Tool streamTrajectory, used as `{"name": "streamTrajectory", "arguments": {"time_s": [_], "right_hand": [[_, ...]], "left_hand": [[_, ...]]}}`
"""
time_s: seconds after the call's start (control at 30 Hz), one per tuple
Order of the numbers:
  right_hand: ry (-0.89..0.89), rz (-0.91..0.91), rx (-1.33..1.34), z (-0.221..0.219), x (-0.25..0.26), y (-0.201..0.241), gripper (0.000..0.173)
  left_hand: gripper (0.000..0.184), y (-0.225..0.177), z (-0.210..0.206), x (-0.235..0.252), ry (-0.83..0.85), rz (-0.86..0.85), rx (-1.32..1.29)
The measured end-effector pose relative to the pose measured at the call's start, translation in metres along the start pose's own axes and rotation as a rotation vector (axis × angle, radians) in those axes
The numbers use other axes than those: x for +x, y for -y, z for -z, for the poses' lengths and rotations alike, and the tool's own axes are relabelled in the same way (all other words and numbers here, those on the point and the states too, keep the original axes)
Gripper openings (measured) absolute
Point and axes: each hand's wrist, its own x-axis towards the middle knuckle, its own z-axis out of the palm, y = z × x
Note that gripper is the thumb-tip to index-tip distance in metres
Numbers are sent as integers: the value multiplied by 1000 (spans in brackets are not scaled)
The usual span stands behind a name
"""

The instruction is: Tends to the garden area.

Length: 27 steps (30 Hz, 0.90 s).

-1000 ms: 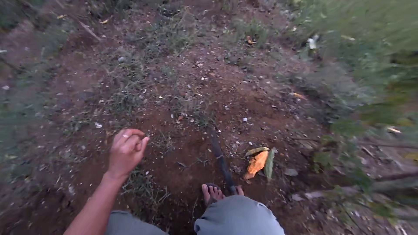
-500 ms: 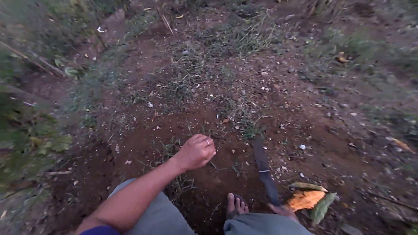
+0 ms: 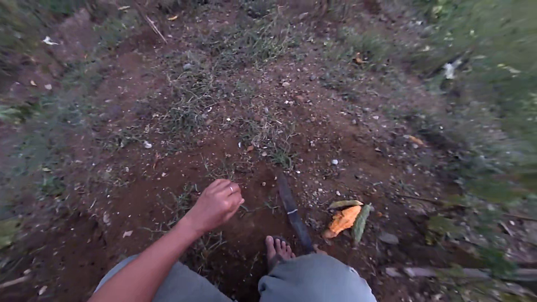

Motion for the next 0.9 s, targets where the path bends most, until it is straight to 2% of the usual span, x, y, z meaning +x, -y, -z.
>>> {"name": "streamTrajectory", "arguments": {"time_s": [0.03, 0.07, 0.17, 0.23, 0.27, 0.3, 0.33, 0.4, 0.47, 0.53, 0.6, 0.67, 0.73, 0.8, 0.83, 0.87, 0.9], "right_hand": [[-180, 180, 123, -10, 17, -38, 34], [-238, 228, 314, -9, 31, -57, 30], [-283, 29, 876, 26, 42, -35, 6], [-371, -44, 1166, 35, 59, -11, 9], [-405, -42, 1220, 30, 68, -2, 9], [-414, -31, 1163, 19, 75, 2, 6], [-388, -21, 982, 5, 79, 0, 5], [-220, 32, 463, -18, 84, -16, 27], [-21, 53, 57, -11, 77, -21, 48], [59, 98, -97, 5, 60, -20, 53], [3, 148, 10, 26, 46, -16, 51], [-85, 147, 257, 43, 46, -15, 38], [-205, 82, 645, 50, 59, -6, 20], [-323, 11, 1003, 47, 75, 9, 8], [-340, -6, 1062, 41, 81, 12, 7], [-332, -6, 994, 29, 86, 9, 7], [-304, 18, 807, 12, 91, -3, 13]], "left_hand": [[25, 1, 0, 0, 2, 6, 6], [25, 1, 1, 0, 7, 13, 12], [26, 2, 2, 0, 20, 30, 25], [26, 1, 2, 1, 15, 18, 27], [26, -1, 1, 2, 10, 5, 19], [26, -4, -2, 3, 6, -12, 3], [26, -10, -4, 4, 5, -33, -26], [24, -29, -10, 3, 11, -88, -102], [23, -57, -17, 0, 9, -168, -193], [20, -81, -21, -7, -19, -256, -271], [19, -88, -23, -11, -69, -312, -287], [17, -83, -16, -9, -118, -281, -268], [16, -74, 6, 1, -243, -174, -293], [20, -71, 51, 11, -393, -40, -340], [22, -73, 79, 13, -477, 1, -355], [24, -78, 108, 10, -571, 28, -379], [29, -86, 134, 4, -671, 65, -458]]}}
